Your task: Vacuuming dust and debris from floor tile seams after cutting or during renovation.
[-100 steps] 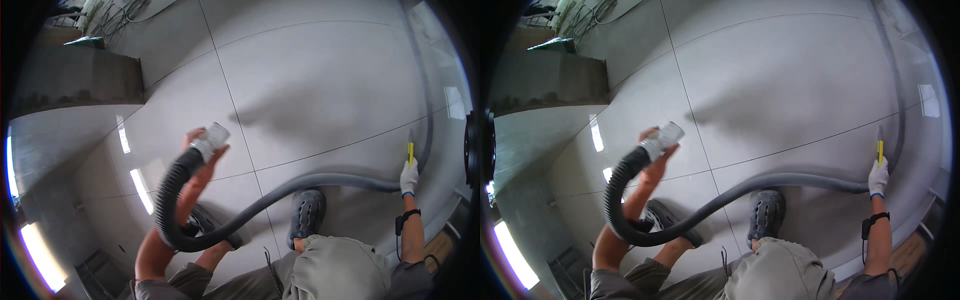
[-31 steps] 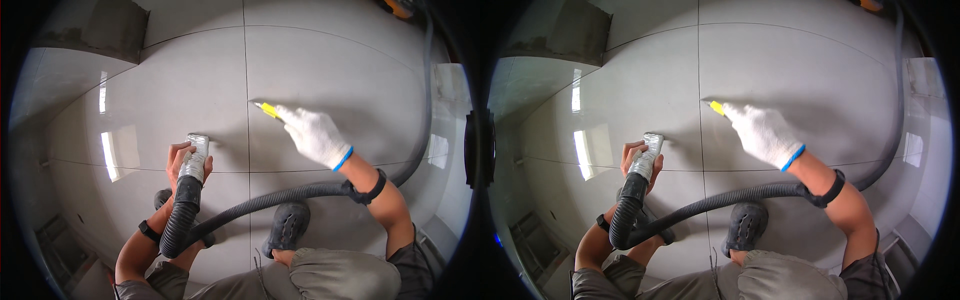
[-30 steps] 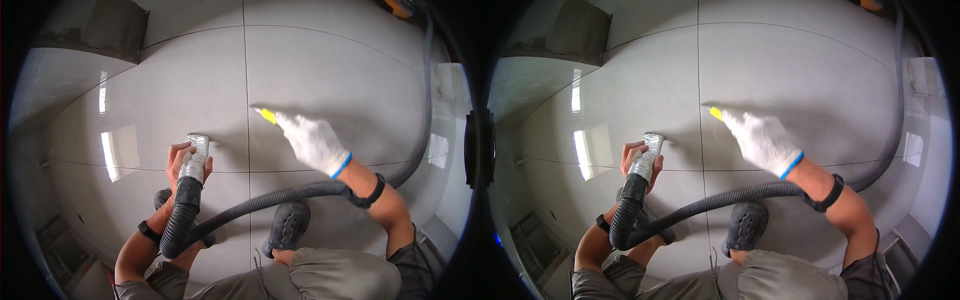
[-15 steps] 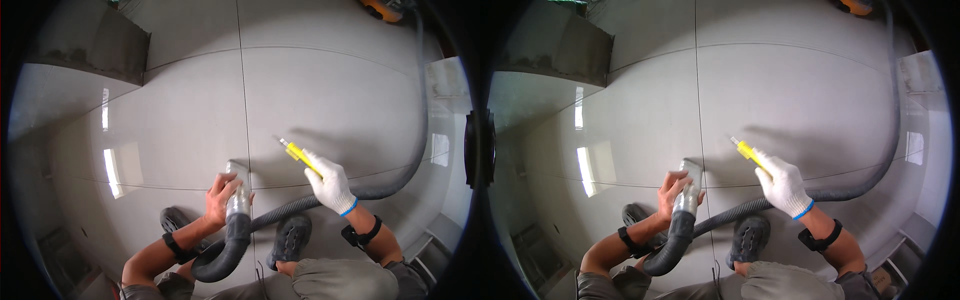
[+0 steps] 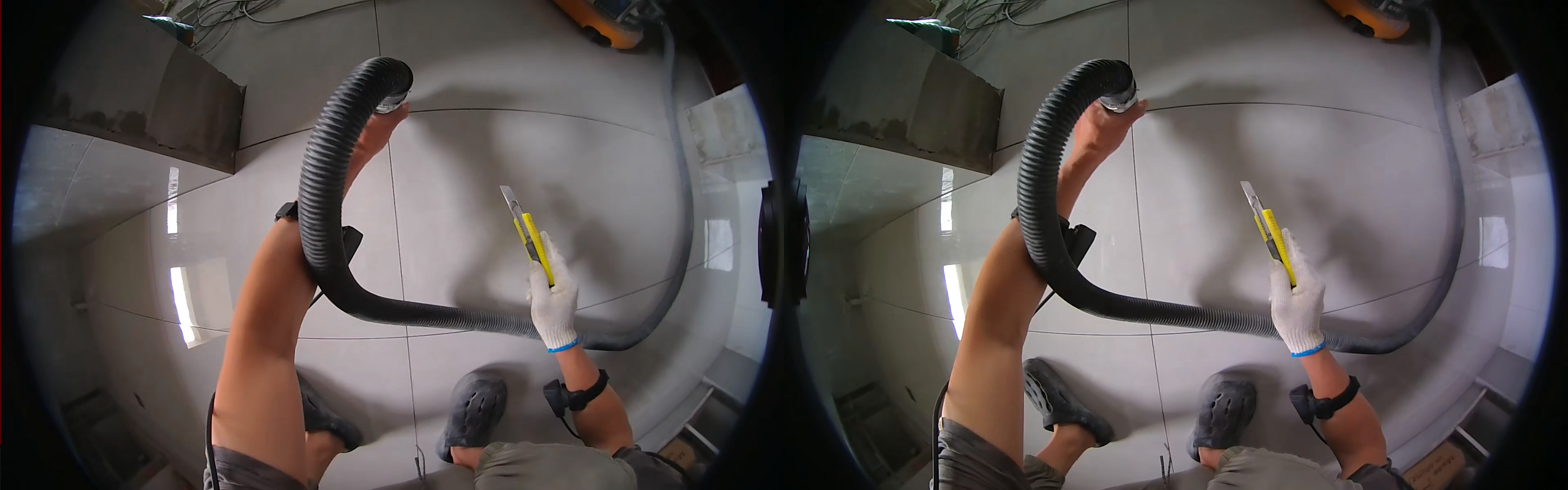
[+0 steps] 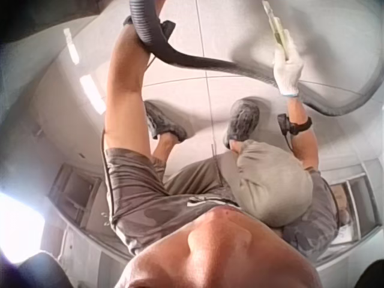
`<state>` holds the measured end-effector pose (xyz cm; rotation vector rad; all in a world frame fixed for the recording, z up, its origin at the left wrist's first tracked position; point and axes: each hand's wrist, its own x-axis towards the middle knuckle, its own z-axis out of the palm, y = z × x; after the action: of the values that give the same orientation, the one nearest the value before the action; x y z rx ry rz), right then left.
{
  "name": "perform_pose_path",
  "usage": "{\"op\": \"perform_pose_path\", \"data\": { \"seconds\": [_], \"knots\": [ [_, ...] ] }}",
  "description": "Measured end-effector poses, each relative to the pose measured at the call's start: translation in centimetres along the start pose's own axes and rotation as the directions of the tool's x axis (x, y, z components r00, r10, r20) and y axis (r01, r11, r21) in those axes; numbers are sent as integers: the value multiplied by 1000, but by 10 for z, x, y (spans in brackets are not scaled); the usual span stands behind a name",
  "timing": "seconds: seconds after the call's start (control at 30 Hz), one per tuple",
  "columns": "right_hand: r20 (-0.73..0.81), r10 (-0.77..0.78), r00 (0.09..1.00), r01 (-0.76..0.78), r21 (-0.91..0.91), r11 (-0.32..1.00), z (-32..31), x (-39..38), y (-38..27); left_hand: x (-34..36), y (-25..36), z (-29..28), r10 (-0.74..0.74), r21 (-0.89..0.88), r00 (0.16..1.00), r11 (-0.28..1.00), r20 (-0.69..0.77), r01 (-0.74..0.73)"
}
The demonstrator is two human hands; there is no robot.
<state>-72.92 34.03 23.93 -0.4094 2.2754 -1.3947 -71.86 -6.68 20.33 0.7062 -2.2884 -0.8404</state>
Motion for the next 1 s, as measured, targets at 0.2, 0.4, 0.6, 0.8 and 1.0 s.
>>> {"op": "perform_pose_path", "data": {
  "seconds": [0.2, 0.4, 0.6, 0.8, 1.0],
  "knots": [
    [38, -229, 973, 231, -59, 971, 2, 14, -8, -81, -16, -38, 303, 222, 948, 922, 102, -319],
    [216, -462, 860, 494, -123, 861, 29, 27, -27, -305, 50, -128, -62, 39, 972, 998, 225, 55],
    [329, -492, 806, 545, -86, 834, 55, 26, -38, -355, 58, -184, -144, 150, 985, 980, 93, 129],
    [297, -509, 808, 557, -104, 824, 60, 22, -37, -215, -13, -159, -232, 82, 969, 967, -89, 240],
    [234, -507, 829, 533, -63, 844, 57, 21, -35, -112, -50, -166, -304, 217, 953, 930, 2, 297]
  ]
}}
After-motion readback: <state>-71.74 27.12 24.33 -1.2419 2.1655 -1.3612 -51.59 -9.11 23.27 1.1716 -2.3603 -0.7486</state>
